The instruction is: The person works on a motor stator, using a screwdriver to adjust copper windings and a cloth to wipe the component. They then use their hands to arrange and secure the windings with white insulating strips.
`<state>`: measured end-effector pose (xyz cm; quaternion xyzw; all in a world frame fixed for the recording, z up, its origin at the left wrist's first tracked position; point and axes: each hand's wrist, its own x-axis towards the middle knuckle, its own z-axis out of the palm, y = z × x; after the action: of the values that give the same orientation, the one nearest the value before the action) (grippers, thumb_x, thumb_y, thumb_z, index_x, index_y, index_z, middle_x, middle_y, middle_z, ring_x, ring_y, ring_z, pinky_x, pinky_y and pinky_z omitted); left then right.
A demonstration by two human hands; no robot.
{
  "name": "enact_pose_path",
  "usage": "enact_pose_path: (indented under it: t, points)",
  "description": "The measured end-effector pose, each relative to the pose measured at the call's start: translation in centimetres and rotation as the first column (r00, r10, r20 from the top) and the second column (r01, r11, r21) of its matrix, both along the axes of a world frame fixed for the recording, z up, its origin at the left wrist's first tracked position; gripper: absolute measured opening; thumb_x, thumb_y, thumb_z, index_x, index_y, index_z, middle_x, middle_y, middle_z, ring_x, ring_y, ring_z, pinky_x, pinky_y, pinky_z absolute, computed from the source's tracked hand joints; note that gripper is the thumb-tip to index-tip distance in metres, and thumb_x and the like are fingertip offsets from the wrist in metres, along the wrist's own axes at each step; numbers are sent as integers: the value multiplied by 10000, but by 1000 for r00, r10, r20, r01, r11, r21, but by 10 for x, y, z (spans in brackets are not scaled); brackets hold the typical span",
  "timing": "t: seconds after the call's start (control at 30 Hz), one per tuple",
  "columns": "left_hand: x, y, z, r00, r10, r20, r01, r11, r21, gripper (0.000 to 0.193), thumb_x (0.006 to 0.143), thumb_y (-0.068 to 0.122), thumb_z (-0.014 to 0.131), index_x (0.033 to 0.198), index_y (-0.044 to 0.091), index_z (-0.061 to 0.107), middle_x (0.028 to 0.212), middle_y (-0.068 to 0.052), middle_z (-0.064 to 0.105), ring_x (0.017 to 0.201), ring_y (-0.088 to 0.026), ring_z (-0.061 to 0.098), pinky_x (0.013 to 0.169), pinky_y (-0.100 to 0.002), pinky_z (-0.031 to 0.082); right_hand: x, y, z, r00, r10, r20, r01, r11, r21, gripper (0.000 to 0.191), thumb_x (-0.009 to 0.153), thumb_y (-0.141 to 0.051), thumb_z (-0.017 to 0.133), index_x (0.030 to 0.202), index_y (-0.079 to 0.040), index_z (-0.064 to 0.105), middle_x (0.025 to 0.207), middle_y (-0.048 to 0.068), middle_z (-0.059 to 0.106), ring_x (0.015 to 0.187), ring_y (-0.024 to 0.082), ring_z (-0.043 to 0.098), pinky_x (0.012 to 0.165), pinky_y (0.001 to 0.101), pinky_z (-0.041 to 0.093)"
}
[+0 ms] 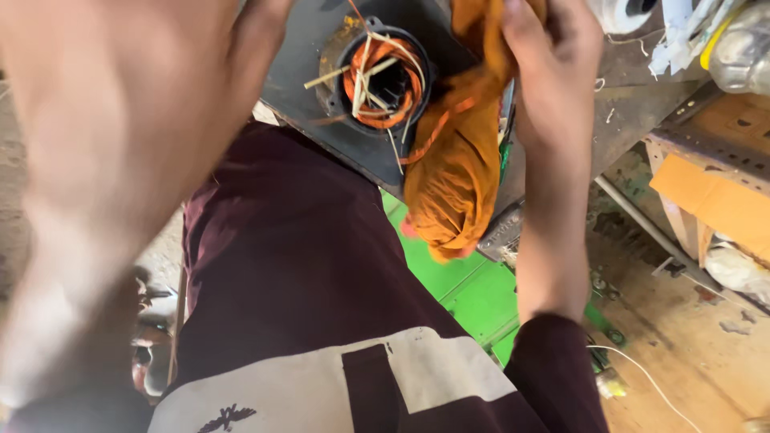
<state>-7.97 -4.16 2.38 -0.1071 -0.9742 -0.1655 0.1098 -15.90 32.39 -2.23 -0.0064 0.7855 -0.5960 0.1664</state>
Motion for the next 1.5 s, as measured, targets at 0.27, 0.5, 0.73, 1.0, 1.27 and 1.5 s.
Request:
enact_pose_path:
  t: [0.27, 0.5, 0.73, 1.0, 1.27, 1.5]
  points:
    - [35, 14, 45, 818, -200, 540, -237, 737, 633, 245, 902, 178, 782, 1131, 100, 747, 885, -72, 748, 605, -191, 654, 536, -346, 510, 59, 5, 52, 916, -290, 277, 361, 896, -258, 516, 1091, -283, 690, 1475, 32, 549, 1410, 131, 636, 1295, 232, 627, 1170, 387, 481]
    - [38, 56, 26, 790, -435, 431, -64, 641, 765, 462, 912, 255, 791, 1354, 147, 705, 745, -12, 612, 587, -163, 620, 513, -355, 520, 93, 13, 49, 795, -341, 501, 510, 823, -249, 650, 1088, -318, 687, 1533, 85, 438, 1460, 176, 556, 1350, 283, 558, 1216, 441, 429]
    - [68, 63, 19, 807, -429, 406, -36, 650, 759, 335, 855, 139, 760, 1188, 156, 727, 958, -8, 697, 714, -176, 682, 589, -324, 559, 118, 9, 34, 796, -242, 555, 467, 829, -309, 676, 1048, -354, 675, 1519, 75, 448, 1491, 169, 575, 1390, 288, 575, 1229, 453, 441]
    - [89, 63, 10, 771, -453, 448, -67, 641, 764, 389, 758, 60, 728, 1146, 87, 730, 1105, -58, 723, 823, -232, 705, 692, -354, 581, 130, -9, 19, 980, -99, 173, 96, 995, 22, 286, 1019, -95, 672, 1285, 7, 697, 1161, 101, 719, 986, 158, 676, 895, 293, 543]
    - [97, 64, 11, 792, -436, 427, -98, 600, 794, 341, 771, 50, 724, 1111, 65, 728, 1090, -57, 731, 800, -220, 698, 677, -334, 580, 85, -43, 22, 751, 634, -183, -458, 700, 547, 262, 845, -44, 840, 1024, -28, 650, 1023, 186, 567, 970, 337, 618, 758, 370, 505]
    - [102, 63, 9, 823, -386, 417, -116, 604, 788, 300, 795, 51, 732, 1094, 68, 737, 1077, -47, 736, 796, -208, 699, 671, -333, 584, 70, -57, 6, 562, 752, -345, -448, 627, 637, 326, 709, -153, 903, 865, -77, 627, 856, 49, 524, 751, 260, 588, 655, 401, 472]
